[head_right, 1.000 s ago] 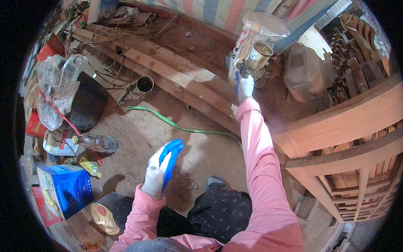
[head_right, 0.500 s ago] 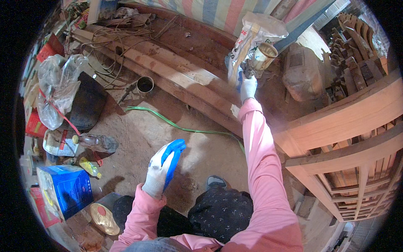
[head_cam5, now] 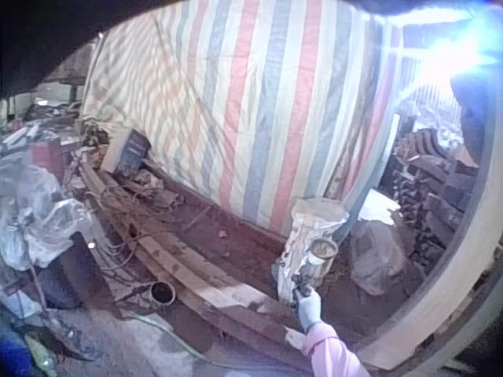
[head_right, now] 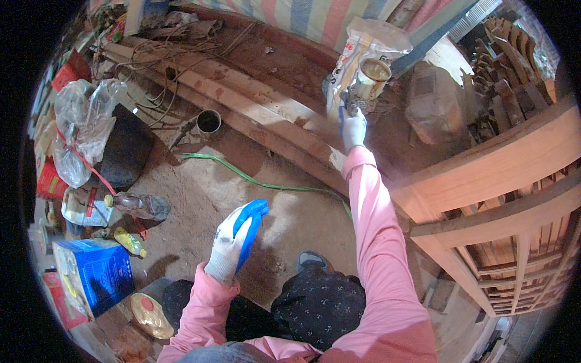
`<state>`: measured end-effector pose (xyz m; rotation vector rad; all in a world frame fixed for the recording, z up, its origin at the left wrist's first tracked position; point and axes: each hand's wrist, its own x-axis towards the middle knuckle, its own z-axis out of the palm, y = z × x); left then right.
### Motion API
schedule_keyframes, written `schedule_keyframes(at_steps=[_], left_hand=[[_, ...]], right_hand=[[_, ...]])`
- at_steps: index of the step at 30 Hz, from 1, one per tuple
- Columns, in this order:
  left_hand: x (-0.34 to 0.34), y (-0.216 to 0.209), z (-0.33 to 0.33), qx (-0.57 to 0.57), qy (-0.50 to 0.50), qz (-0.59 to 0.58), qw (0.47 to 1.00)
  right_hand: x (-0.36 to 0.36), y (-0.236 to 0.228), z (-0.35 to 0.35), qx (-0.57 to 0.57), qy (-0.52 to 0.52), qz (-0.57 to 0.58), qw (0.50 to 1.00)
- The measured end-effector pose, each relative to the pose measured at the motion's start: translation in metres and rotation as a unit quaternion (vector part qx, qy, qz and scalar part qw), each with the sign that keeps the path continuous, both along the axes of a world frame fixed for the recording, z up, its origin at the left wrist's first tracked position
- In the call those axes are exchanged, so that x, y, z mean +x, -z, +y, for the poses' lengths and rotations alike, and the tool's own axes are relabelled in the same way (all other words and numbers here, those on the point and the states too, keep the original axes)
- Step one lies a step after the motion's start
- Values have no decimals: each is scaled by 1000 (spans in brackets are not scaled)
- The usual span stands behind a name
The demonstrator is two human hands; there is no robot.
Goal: The person pours a brown liquid from a plastic bottle into a paint sprayer cup, then attaches the sprayer to a hose and tests it. They repeat the pouring process and prepare the sprayer for use.
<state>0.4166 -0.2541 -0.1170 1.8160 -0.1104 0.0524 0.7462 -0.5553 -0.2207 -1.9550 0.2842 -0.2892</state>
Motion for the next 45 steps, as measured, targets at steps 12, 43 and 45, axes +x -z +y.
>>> schedule_keyframes(at_steps=[12,43,45], left_hand=[[9,-10,8,-151,-118,58,980],[-14,-35,32,-191,-180,32,964],[-16,-37,37,-186,-210,38,959]], right_hand=[[-205,-36,71,-232,-280,-69,929],[-253,-19,116,-142,-461,-82,872],[-253,-35,130,-93,-466,-106,873]])
